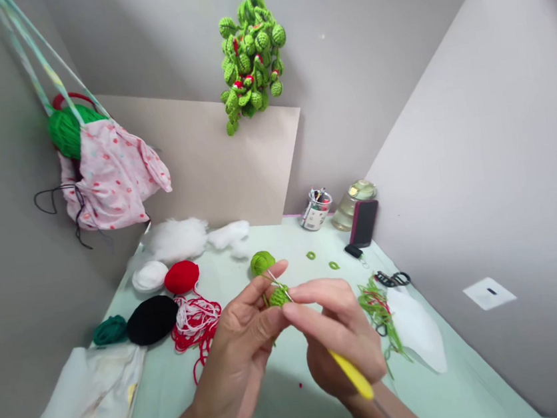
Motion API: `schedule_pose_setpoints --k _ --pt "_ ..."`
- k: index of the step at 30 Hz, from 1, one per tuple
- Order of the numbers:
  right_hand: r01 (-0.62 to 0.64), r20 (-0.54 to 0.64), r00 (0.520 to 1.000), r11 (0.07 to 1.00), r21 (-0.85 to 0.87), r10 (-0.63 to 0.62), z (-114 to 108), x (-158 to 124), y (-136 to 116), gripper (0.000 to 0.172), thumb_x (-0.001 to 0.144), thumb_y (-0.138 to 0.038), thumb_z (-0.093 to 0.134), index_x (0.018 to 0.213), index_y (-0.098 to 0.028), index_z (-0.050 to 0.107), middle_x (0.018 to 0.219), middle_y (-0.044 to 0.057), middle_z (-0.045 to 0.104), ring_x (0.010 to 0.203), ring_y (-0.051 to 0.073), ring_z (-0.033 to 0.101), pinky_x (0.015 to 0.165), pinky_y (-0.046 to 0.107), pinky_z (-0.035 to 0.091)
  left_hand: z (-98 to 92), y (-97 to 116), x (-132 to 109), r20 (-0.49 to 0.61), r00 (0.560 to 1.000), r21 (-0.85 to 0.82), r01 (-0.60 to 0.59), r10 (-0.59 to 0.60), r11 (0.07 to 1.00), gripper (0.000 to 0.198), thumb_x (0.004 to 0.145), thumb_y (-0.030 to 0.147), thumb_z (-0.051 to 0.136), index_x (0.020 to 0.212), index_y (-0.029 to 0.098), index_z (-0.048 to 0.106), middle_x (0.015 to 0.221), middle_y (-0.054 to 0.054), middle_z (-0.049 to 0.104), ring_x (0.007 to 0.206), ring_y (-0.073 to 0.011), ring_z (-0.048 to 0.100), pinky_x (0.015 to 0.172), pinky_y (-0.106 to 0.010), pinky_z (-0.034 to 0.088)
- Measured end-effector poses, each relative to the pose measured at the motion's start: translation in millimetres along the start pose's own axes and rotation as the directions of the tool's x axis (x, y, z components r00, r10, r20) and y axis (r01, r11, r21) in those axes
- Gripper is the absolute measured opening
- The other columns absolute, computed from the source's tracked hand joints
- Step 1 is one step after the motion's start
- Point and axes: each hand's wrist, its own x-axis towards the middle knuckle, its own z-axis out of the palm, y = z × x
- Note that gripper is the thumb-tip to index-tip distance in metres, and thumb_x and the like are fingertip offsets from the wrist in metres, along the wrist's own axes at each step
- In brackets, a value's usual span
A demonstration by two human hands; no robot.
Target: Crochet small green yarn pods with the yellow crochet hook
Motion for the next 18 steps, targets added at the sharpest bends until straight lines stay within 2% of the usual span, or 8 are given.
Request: schedule_pose_setpoints --k 2,3,8,15,18 --pt "-0.068 -0.076 0.994 0.984 0.165 0.081 -0.1 6.5 0.2 0.038 0.101 -0.006 0.063 0.129 -0.028 0.075 0.109 0.007 0.078 0.095 0.02 0.075 0.073 0.035 0.068 0.1 4.5 0.3 0.017 0.999 -0.036 0.033 -0.033 0.999 0.051 0.071 0.038 0.098 0.119 0.028 0.085 0.091 -0.001 0.067 0.084 -0.0115 0.063 0.081 -0.018 0.056" --pt "-0.099 -0.075 0.99 0.968 0.23 0.119 -0.8 9.7 0.2 0.036 0.101 -0.006 0.063 0.128 -0.027 0.076 0.109 0.007 0.078 0.095 0.02 0.076 0.073 0.034 0.068 -0.7 6.5 0.9 0.014 1.0 -0.043 0.024 -0.023 0.999 0.052 0.071 0.036 0.098 0.121 0.028 0.085 0.092 -0.001 0.067 0.084 -0.0114 0.063 0.082 -0.018 0.055" --pt "-0.261 0.049 0.962 0.861 0.437 0.267 -7.7 18.0 -1.3 0.034 0.105 -0.009 0.057 0.129 -0.025 0.076 0.112 0.009 0.08 0.101 0.022 0.078 0.071 0.035 0.071 -8.6 13.5 4.7 -0.078 0.992 0.06 -0.094 0.099 0.994 0.056 0.07 0.029 0.099 0.123 0.032 0.083 0.092 0.001 0.064 0.088 -0.0116 0.06 0.085 -0.018 0.052" --pt "-0.475 0.139 0.834 0.566 0.674 0.534 -9.8 24.7 -5.1 0.022 0.108 -0.022 0.059 0.113 -0.025 0.08 0.098 0.004 0.079 0.087 0.018 0.082 0.071 0.029 0.071 -14.0 20.9 4.7 -0.038 0.988 0.216 -0.135 0.146 0.967 0.05 0.07 0.036 0.097 0.118 0.031 0.086 0.093 -0.002 0.064 0.09 -0.0146 0.055 0.083 -0.02 0.051" --pt "-0.498 0.156 0.8 0.498 0.71 0.579 -9.7 26.3 -4.6 0.021 0.108 -0.024 0.061 0.107 -0.025 0.081 0.092 0.002 0.079 0.079 0.016 0.082 0.069 0.028 0.07 -15.9 21.3 5.3 -0.007 0.988 0.219 -0.147 0.152 0.965 0.048 0.071 0.038 0.096 0.117 0.029 0.087 0.093 -0.003 0.065 0.086 -0.0146 0.055 0.081 -0.021 0.052"
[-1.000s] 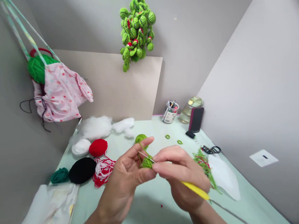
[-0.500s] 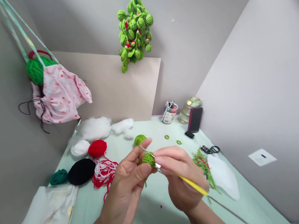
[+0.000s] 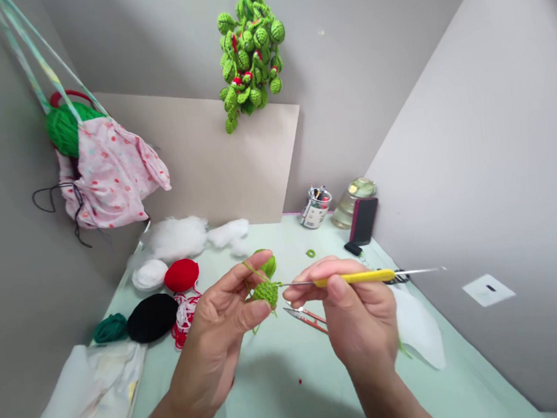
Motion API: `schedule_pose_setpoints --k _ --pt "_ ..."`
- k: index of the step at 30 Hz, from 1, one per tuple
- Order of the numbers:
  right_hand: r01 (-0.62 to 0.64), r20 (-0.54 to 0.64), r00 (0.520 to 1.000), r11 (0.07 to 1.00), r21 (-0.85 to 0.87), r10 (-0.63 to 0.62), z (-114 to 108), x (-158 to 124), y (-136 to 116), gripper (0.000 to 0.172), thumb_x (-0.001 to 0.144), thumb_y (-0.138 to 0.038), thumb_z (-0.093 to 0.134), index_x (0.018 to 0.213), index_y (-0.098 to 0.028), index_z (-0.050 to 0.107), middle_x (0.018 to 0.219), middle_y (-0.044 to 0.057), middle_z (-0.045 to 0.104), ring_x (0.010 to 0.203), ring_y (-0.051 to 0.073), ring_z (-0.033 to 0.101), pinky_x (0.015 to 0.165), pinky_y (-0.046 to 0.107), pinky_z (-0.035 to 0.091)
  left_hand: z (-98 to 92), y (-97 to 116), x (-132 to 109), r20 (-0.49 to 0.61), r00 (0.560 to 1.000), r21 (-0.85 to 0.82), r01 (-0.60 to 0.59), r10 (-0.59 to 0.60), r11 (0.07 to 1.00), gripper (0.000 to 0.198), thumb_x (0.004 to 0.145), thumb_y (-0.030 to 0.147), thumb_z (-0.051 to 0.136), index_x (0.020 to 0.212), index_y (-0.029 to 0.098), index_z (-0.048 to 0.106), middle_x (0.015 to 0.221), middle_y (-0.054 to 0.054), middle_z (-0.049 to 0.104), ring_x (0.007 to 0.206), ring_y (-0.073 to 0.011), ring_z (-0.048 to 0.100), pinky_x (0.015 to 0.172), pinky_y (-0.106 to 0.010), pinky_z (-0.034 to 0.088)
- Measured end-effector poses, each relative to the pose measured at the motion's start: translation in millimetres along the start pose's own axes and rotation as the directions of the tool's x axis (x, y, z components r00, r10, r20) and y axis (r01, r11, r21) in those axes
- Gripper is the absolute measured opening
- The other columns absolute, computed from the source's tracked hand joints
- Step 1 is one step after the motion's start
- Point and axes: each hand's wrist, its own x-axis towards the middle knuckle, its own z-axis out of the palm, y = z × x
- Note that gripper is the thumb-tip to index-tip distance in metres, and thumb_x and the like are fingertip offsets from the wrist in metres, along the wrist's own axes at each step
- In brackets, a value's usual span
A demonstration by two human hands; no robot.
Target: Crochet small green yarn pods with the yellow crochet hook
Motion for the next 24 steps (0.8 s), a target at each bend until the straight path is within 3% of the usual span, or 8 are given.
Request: schedule_pose_setpoints --k 2,5,10,14,17,19,22,24 --pt "0.02 -0.002 1.0 0.999 -0.029 -0.02 -1.1 -0.5 -0.9 0.021 0.108 -0.023 0.06 0.108 -0.025 0.081 0.092 0.002 0.079 0.078 0.016 0.081 0.07 0.029 0.069 -0.6 -1.5 0.7 0.021 1.0 -0.001 -0.017 0.017 1.0 0.045 0.073 0.037 0.095 0.117 0.03 0.087 0.096 -0.003 0.066 0.086 -0.0139 0.056 0.082 -0.021 0.053" --pt "0.179 0.062 0.983 0.965 -0.191 -0.17 -4.4 -3.2 -3.6 0.023 0.106 -0.017 0.06 0.115 -0.025 0.08 0.097 0.004 0.08 0.087 0.017 0.079 0.075 0.032 0.068 -0.3 -5.3 1.6 0.066 0.995 0.023 -0.071 0.07 0.997 0.043 0.077 0.031 0.094 0.119 0.033 0.085 0.098 -0.002 0.066 0.091 -0.0141 0.061 0.084 -0.02 0.054" --pt "0.401 0.231 0.915 0.813 -0.422 -0.332 -7.5 -6.7 -5.2 0.034 0.101 -0.006 0.063 0.126 -0.025 0.077 0.112 0.007 0.08 0.1 0.019 0.078 0.08 0.033 0.066 2.8 -11.0 1.2 0.016 0.989 0.043 -0.147 0.147 0.988 0.052 0.077 0.024 0.094 0.126 0.038 0.082 0.097 -0.001 0.066 0.097 -0.0141 0.065 0.086 -0.018 0.056" --pt "0.514 0.305 0.858 0.694 -0.504 -0.414 -4.7 -5.8 0.1 0.033 0.1 -0.004 0.064 0.124 -0.024 0.077 0.111 0.009 0.079 0.098 0.019 0.076 0.074 0.031 0.065 8.3 -13.1 -2.2 -0.011 0.995 -0.009 -0.104 0.104 0.995 0.053 0.075 0.024 0.096 0.124 0.039 0.082 0.095 0.001 0.066 0.096 -0.013 0.066 0.084 -0.016 0.057" --pt "0.53 0.284 0.847 0.676 -0.512 -0.449 -2.9 -6.1 4.5 0.031 0.101 -0.005 0.063 0.122 -0.023 0.078 0.11 0.01 0.079 0.096 0.02 0.076 0.075 0.033 0.065 13.6 -15.1 -5.8 -0.042 0.999 -0.071 -0.032 0.029 0.997 0.052 0.075 0.027 0.097 0.124 0.038 0.083 0.095 0.001 0.066 0.094 -0.0118 0.067 0.084 -0.016 0.057" --pt "0.494 0.232 0.867 0.709 -0.503 -0.44 -2.6 -7.8 5.7 0.031 0.101 -0.006 0.063 0.122 -0.024 0.078 0.11 0.009 0.08 0.095 0.02 0.076 0.077 0.035 0.065 16.7 -17.6 -7.8 -0.072 0.997 -0.096 -0.011 0.004 0.995 0.053 0.073 0.03 0.098 0.123 0.037 0.083 0.095 0.001 0.065 0.093 -0.0119 0.067 0.085 -0.017 0.057" --pt "0.393 0.154 0.917 0.778 -0.49 -0.367 -2.7 -13.0 5.5 0.035 0.101 -0.006 0.062 0.122 -0.028 0.077 0.106 0.006 0.08 0.094 0.02 0.076 0.076 0.036 0.065 19.0 -24.6 -8.9 -0.097 0.993 -0.047 -0.069 0.064 0.996 0.053 0.072 0.029 0.098 0.122 0.037 0.083 0.093 0.002 0.065 0.092 -0.0131 0.067 0.084 -0.019 0.058" --pt "0.387 0.147 0.917 0.737 -0.554 -0.37 -3.1 -18.5 6.4 0.039 0.098 -0.003 0.064 0.123 -0.028 0.078 0.106 0.007 0.079 0.093 0.021 0.075 0.075 0.035 0.064 19.4 -31.3 -8.1 -0.11 0.98 0.054 -0.16 0.165 0.986 0.05 0.075 0.025 0.097 0.121 0.037 0.083 0.095 0.002 0.066 0.095 -0.0148 0.067 0.09 -0.023 0.058"
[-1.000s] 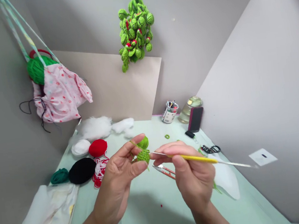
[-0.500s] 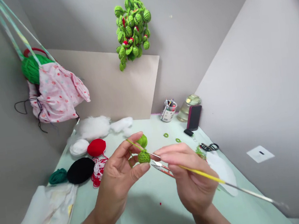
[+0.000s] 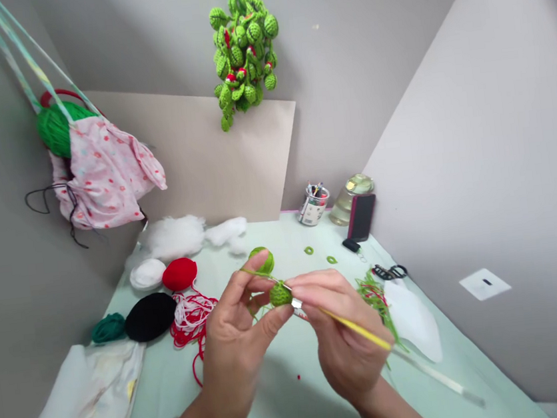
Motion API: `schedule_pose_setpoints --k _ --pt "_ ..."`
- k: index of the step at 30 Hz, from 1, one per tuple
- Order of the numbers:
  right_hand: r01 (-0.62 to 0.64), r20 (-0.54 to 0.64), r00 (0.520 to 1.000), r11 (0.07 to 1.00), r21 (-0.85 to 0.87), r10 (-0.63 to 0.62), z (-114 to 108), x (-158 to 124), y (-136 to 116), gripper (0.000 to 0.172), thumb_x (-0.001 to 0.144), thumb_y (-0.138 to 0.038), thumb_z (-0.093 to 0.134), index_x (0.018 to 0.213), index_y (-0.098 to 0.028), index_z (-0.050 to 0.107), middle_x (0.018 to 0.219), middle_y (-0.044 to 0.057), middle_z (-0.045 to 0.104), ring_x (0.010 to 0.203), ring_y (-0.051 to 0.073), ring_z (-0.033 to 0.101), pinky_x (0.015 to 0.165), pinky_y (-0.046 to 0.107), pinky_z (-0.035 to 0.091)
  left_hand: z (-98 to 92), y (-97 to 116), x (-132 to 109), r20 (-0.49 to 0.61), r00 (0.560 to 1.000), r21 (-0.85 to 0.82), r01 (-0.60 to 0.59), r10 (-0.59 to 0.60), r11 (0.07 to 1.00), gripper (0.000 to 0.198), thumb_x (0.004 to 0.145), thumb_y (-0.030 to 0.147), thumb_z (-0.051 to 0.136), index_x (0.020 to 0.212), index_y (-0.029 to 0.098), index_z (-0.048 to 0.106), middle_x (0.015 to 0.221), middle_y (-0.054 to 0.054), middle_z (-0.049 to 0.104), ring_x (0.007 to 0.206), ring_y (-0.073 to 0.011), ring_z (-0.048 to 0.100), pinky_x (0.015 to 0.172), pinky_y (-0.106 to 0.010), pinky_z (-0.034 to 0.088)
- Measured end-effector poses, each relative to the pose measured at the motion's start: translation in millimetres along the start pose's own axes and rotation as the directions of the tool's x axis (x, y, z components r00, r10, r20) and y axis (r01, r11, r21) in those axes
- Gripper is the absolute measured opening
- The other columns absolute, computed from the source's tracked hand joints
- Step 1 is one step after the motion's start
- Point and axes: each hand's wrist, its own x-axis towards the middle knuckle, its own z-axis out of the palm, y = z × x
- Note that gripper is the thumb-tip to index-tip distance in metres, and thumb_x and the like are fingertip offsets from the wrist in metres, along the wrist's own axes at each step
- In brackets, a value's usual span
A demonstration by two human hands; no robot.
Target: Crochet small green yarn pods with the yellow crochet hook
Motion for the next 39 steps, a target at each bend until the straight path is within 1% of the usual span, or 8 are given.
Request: schedule_pose_setpoints --k 3,7,12,17,28,35,37,39 --pt "0.109 -0.047 0.991 0.968 -0.224 -0.122 -0.3 -12.9 1.1 0.044 0.094 0.001 0.067 0.127 -0.026 0.078 0.107 0.009 0.078 0.095 0.023 0.074 0.077 0.037 0.064 1.4 -10.4 -0.8 -0.01 0.996 0.12 -0.082 0.084 0.989 0.05 0.076 0.019 0.095 0.121 0.038 0.083 0.101 0.002 0.069 0.104 -0.0166 0.067 0.1 -0.026 0.055" --pt "0.093 -0.065 0.991 0.955 -0.281 -0.116 -3.1 -32.6 5.5 0.05 0.095 0.002 0.066 0.133 -0.03 0.075 0.108 0.009 0.076 0.096 0.023 0.073 0.074 0.038 0.063 6.4 -19.5 -7.4 -0.012 0.996 0.053 0.092 -0.092 0.994 0.058 0.069 0.022 0.099 0.123 0.036 0.081 0.094 0.003 0.066 0.094 -0.0158 0.068 0.091 -0.025 0.057" --pt "-0.086 -0.158 0.985 0.99 -0.113 0.068 -4.0 -45.7 4.1 0.039 0.098 -0.005 0.067 0.12 -0.034 0.08 0.1 0.005 0.076 0.087 0.02 0.073 0.069 0.034 0.061 11.1 -25.8 -20.0 -0.04 0.952 -0.108 0.297 -0.303 0.949 0.06 0.071 0.03 0.099 0.127 0.033 0.08 0.092 0.003 0.063 0.095 -0.0146 0.065 0.089 -0.024 0.054" --pt "-0.233 -0.171 0.955 0.97 0.062 0.24 -6.2 -48.8 5.3 0.029 0.102 -0.011 0.062 0.111 -0.031 0.081 0.098 0.005 0.079 0.088 0.02 0.076 0.069 0.034 0.065 10.8 -27.3 -21.7 0.072 0.893 -0.248 0.447 -0.444 0.859 0.056 0.075 0.032 0.096 0.128 0.029 0.08 0.095 0.0 0.064 0.094 -0.0143 0.059 0.09 -0.025 0.049" --pt "-0.346 -0.158 0.895 0.871 0.347 0.418 -14.6 -53.2 5.4 0.023 0.105 -0.02 0.061 0.113 -0.028 0.081 0.1 0.007 0.082 0.088 0.022 0.08 0.068 0.036 0.072 3.1 -24.2 -12.8 0.066 0.922 -0.139 0.387 -0.381 0.912 0.054 0.076 0.028 0.091 0.129 0.028 0.08 0.097 -0.002 0.065 0.096 -0.0193 0.059 0.096 -0.036 0.049" --pt "-0.528 -0.059 0.731 0.618 0.583 0.68 -20.2 -41.6 8.5 0.016 0.101 -0.031 0.07 0.096 -0.021 0.081 0.079 0.003 0.081 0.064 0.018 0.08 0.059 0.029 0.068 -4.0 -20.9 -11.5 0.108 0.895 -0.107 0.443 -0.432 0.89 0.045 0.079 0.032 0.089 0.124 0.027 0.083 0.092 -0.001 0.066 0.083 -0.0151 0.06 0.086 -0.03 0.05" --pt "-0.55 0.011 0.713 0.549 0.629 0.701 -22.3 -39.4 11.5 0.018 0.101 -0.034 0.07 0.092 -0.021 0.08 0.074 0.002 0.079 0.059 0.017 0.076 0.055 0.028 0.064 -2.7 -20.7 -13.1 0.117 0.897 -0.081 0.435 -0.425 0.897 0.043 0.079 0.032 0.089 0.121 0.028 0.084 0.092 -0.001 0.068 0.085 -0.0163 0.062 0.088 -0.031 0.051" --pt "-0.553 0.035 0.737 0.573 0.605 0.675 -22.8 -40.7 14.2 0.018 0.101 -0.035 0.07 0.092 -0.022 0.08 0.074 0.002 0.076 0.06 0.016 0.073 0.056 0.029 0.062 -0.6 -20.8 -14.8 0.13 0.902 -0.024 0.418 -0.412 0.908 0.042 0.077 0.032 0.091 0.118 0.028 0.085 0.095 -0.002 0.072 0.093 -0.0201 0.067 0.094 -0.035 0.052"
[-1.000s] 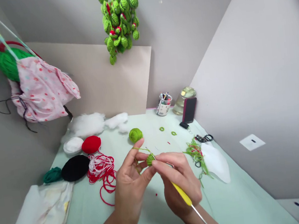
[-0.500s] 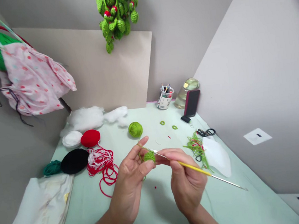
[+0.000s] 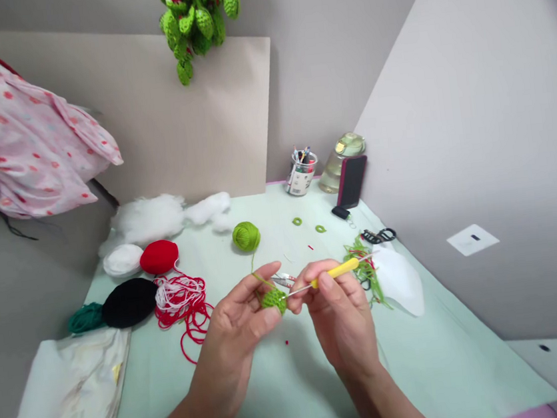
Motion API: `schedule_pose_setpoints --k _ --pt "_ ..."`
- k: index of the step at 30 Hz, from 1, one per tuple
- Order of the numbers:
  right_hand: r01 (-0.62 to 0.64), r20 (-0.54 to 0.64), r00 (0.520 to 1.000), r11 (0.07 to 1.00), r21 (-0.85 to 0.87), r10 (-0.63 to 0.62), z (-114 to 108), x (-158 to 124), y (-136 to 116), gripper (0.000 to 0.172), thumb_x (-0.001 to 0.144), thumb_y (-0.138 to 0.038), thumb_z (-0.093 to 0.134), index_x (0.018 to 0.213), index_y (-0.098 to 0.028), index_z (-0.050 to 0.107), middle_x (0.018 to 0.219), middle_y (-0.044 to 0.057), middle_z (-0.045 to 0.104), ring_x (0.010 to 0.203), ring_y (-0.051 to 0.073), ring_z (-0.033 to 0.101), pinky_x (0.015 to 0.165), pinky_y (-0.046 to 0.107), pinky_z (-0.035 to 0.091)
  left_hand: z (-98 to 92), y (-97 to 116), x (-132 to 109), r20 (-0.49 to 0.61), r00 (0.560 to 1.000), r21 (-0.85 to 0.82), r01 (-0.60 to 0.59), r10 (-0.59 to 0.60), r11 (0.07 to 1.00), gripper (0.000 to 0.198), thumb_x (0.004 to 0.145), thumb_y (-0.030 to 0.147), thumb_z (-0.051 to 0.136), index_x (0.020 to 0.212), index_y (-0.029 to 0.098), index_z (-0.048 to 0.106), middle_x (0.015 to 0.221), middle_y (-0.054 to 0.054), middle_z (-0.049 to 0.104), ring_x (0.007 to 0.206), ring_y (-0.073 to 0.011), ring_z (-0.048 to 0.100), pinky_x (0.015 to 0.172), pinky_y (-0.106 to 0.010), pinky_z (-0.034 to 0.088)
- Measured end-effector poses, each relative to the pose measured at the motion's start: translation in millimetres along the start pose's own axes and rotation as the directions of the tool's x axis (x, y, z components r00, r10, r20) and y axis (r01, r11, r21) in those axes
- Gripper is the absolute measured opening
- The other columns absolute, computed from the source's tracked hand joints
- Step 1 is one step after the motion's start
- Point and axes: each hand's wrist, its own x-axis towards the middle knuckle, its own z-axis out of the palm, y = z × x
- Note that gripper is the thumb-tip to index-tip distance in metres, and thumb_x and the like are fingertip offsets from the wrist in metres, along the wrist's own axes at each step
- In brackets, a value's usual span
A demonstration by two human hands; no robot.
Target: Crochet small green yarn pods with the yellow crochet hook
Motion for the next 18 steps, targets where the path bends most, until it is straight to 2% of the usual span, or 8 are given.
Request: schedule_pose_setpoints --k 3,5,10,12,15,16,17,18 --pt "0.127 0.02 0.992 0.979 -0.16 -0.126 -2.4 -2.7 6.5 0.014 0.1 -0.032 0.071 0.097 -0.024 0.081 0.087 0.005 0.078 0.075 0.018 0.074 0.063 0.03 0.062 1.8 -0.9 -0.1 0.001 1.0 0.094 -0.024 0.024 0.995 0.038 0.077 0.031 0.093 0.114 0.028 0.085 0.102 -0.005 0.079 0.11 -0.0268 0.07 0.102 -0.039 0.052" --pt "0.166 0.019 0.986 0.96 -0.226 -0.166 -3.0 -4.4 10.0 0.014 0.102 -0.031 0.069 0.1 -0.025 0.082 0.091 0.005 0.078 0.08 0.018 0.073 0.067 0.03 0.062 0.6 -1.1 1.2 0.005 0.999 0.122 -0.039 0.039 0.992 0.038 0.078 0.029 0.092 0.115 0.029 0.085 0.104 -0.005 0.081 0.113 -0.0282 0.071 0.103 -0.04 0.054" --pt "0.187 0.048 0.982 0.931 -0.313 -0.181 -2.6 -3.9 9.3 0.017 0.105 -0.026 0.063 0.102 -0.024 0.081 0.088 0.003 0.074 0.07 0.015 0.069 0.063 0.029 0.061 -7.2 -4.1 5.4 0.028 0.999 0.107 -0.041 0.038 0.993 0.046 0.082 0.03 0.09 0.127 0.029 0.08 0.104 -0.005 0.08 0.103 -0.0253 0.075 0.099 -0.04 0.057" --pt "0.307 0.122 0.951 0.834 -0.459 -0.283 -3.0 -5.7 9.8 0.02 0.103 -0.016 0.064 0.107 -0.026 0.081 0.091 0.004 0.074 0.075 0.016 0.07 0.064 0.029 0.061 -8.9 -6.5 6.8 0.015 0.999 0.096 -0.046 0.044 0.994 0.052 0.082 0.029 0.09 0.132 0.03 0.077 0.105 -0.004 0.079 0.103 -0.0235 0.073 0.098 -0.037 0.057" --pt "0.53 0.29 0.834 0.538 -0.656 -0.469 -3.7 -11.9 14.7 0.04 0.098 -0.007 0.067 0.126 -0.032 0.079 0.105 0.007 0.076 0.092 0.02 0.074 0.075 0.035 0.064 -8.9 -8.5 8.5 0.034 0.999 0.053 -0.026 0.025 0.998 0.053 0.084 0.029 0.089 0.136 0.031 0.076 0.107 -0.004 0.077 0.106 -0.0218 0.07 0.099 -0.035 0.054" --pt "0.561 0.303 0.805 0.488 -0.668 -0.51 -3.5 -13.7 16.2 0.044 0.097 -0.007 0.068 0.13 -0.035 0.077 0.108 0.007 0.075 0.094 0.021 0.074 0.076 0.037 0.064 -8.5 -8.4 8.9 0.048 0.999 0.027 -0.006 0.005 1.0 0.052 0.085 0.03 0.089 0.135 0.031 0.076 0.107 -0.004 0.077 0.105 -0.0211 0.069 0.099 -0.034 0.053" --pt "0.564 0.285 0.799 0.499 -0.657 -0.529 -3.2 -14.7 17.1 0.045 0.098 -0.008 0.068 0.131 -0.037 0.077 0.108 0.006 0.075 0.094 0.022 0.074 0.076 0.037 0.064 -8.0 -7.9 9.3 0.062 0.998 0.001 0.018 -0.018 1.0 0.05 0.084 0.03 0.09 0.133 0.031 0.077 0.106 -0.004 0.077 0.103 -0.0199 0.068 0.098 -0.033 0.053" --pt "0.54 0.237 0.819 0.563 -0.625 -0.522 -2.7 -14.8 17.2 0.043 0.099 -0.01 0.068 0.129 -0.038 0.077 0.106 0.005 0.075 0.092 0.021 0.073 0.073 0.036 0.064 -7.6 -7.1 9.6 0.076 0.996 -0.026 0.042 -0.04 0.999 0.049 0.084 0.03 0.09 0.131 0.03 0.079 0.104 -0.003 0.077 0.099 -0.0183 0.067 0.095 -0.031 0.052"
